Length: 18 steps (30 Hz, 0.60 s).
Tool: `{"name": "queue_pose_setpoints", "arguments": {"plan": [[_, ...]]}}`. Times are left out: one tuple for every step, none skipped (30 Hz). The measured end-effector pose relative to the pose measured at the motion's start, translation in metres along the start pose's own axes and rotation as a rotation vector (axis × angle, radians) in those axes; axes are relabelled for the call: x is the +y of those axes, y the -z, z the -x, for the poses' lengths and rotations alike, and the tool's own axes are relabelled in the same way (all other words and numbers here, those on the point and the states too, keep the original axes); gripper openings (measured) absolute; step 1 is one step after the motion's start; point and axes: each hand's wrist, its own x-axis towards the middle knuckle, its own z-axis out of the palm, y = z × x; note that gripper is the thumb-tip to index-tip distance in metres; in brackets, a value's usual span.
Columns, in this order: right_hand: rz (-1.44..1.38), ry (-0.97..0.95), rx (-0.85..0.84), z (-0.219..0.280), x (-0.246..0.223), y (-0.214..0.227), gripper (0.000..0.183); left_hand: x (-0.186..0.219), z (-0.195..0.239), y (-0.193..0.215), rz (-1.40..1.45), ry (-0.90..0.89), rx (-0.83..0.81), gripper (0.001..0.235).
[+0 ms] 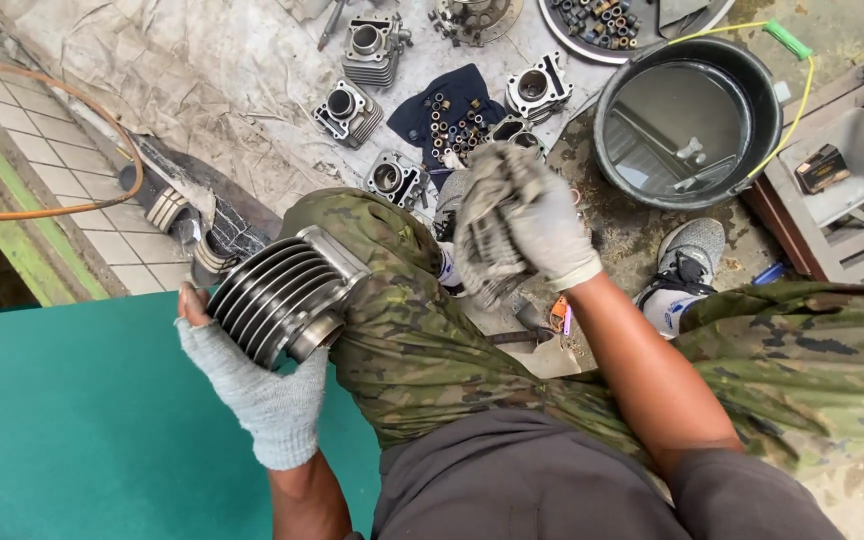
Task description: Cleaning a motorcycle engine cylinder using a cloth and a small scraping tool to remove debris from surfaces and fins.
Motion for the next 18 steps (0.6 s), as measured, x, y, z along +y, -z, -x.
{"name": "queue_pose_setpoints", "arguments": {"plan": [[0.024, 0.066, 0.006, -0.007, 0.013, 0.006, 0.025, -0.004, 0.0, -0.003, 0.011, -0.027, 0.066, 0.127], [0.05, 0.13, 0.011, -0.014, 0.027, 0.012, 0.043, -0.008, 0.001, -0.006, 0.023, -0.052, 0.131, 0.122], [0.053, 0.128, 0.006, -0.019, 0.037, 0.012, 0.043, -0.01, -0.001, -0.008, 0.022, -0.045, 0.131, 0.122], [-0.024, 0.079, 0.043, -0.024, 0.047, 0.013, 0.044, -0.011, -0.002, -0.01, -0.043, -0.113, 0.184, 0.112], [-0.1, 0.031, 0.081, -0.029, 0.057, 0.014, 0.045, -0.013, -0.004, -0.013, -0.109, -0.182, 0.235, 0.102], [-0.097, 0.027, 0.077, -0.035, 0.056, 0.008, 0.045, -0.016, -0.004, -0.012, -0.11, -0.176, 0.234, 0.102], [-0.141, -0.015, 0.089, -0.042, 0.054, 0.002, 0.046, -0.019, -0.003, -0.012, -0.097, -0.209, 0.255, 0.097], [-0.187, -0.06, 0.101, -0.048, 0.053, -0.006, 0.048, -0.022, -0.004, -0.011, -0.086, -0.241, 0.273, 0.092], [-0.185, -0.066, 0.098, -0.057, 0.04, -0.009, 0.048, -0.022, -0.003, -0.009, -0.09, -0.236, 0.27, 0.092], [-0.179, 0.018, -0.045, -0.064, 0.028, -0.011, 0.039, -0.022, -0.001, -0.006, -0.13, -0.24, 0.214, 0.074], [-0.174, 0.101, -0.189, -0.072, 0.017, -0.013, 0.033, -0.021, 0.001, -0.003, -0.169, -0.244, 0.158, 0.057], [-0.173, 0.091, -0.189, -0.081, 0.013, -0.017, 0.033, -0.019, 0.0, -0.003, -0.172, -0.238, 0.15, 0.057], [-0.146, 0.0, -0.294, -0.091, 0.009, -0.021, 0.05, -0.017, -0.001, -0.002, -0.181, -0.212, 0.153, 0.059], [-0.117, -0.088, -0.398, -0.099, 0.006, -0.026, 0.07, -0.016, -0.002, -0.002, -0.188, -0.186, 0.16, 0.062], [-0.115, -0.093, -0.398, -0.103, 0.01, -0.029, 0.07, -0.017, 0.0, -0.001, -0.187, -0.182, 0.156, 0.062], [0.272, -0.212, -0.453, -0.107, 0.014, -0.032, 0.073, -0.016, 0.0, -0.001, -0.191, -0.172, 0.155, 0.063], [0.66, -0.331, -0.503, -0.113, 0.017, -0.034, 0.075, -0.015, -0.001, -0.001, -0.196, -0.162, 0.153, 0.064], [0.661, -0.336, -0.499, -0.11, 0.026, -0.027, 0.075, -0.014, -0.002, -0.001, -0.192, -0.162, 0.147, 0.064]]}}
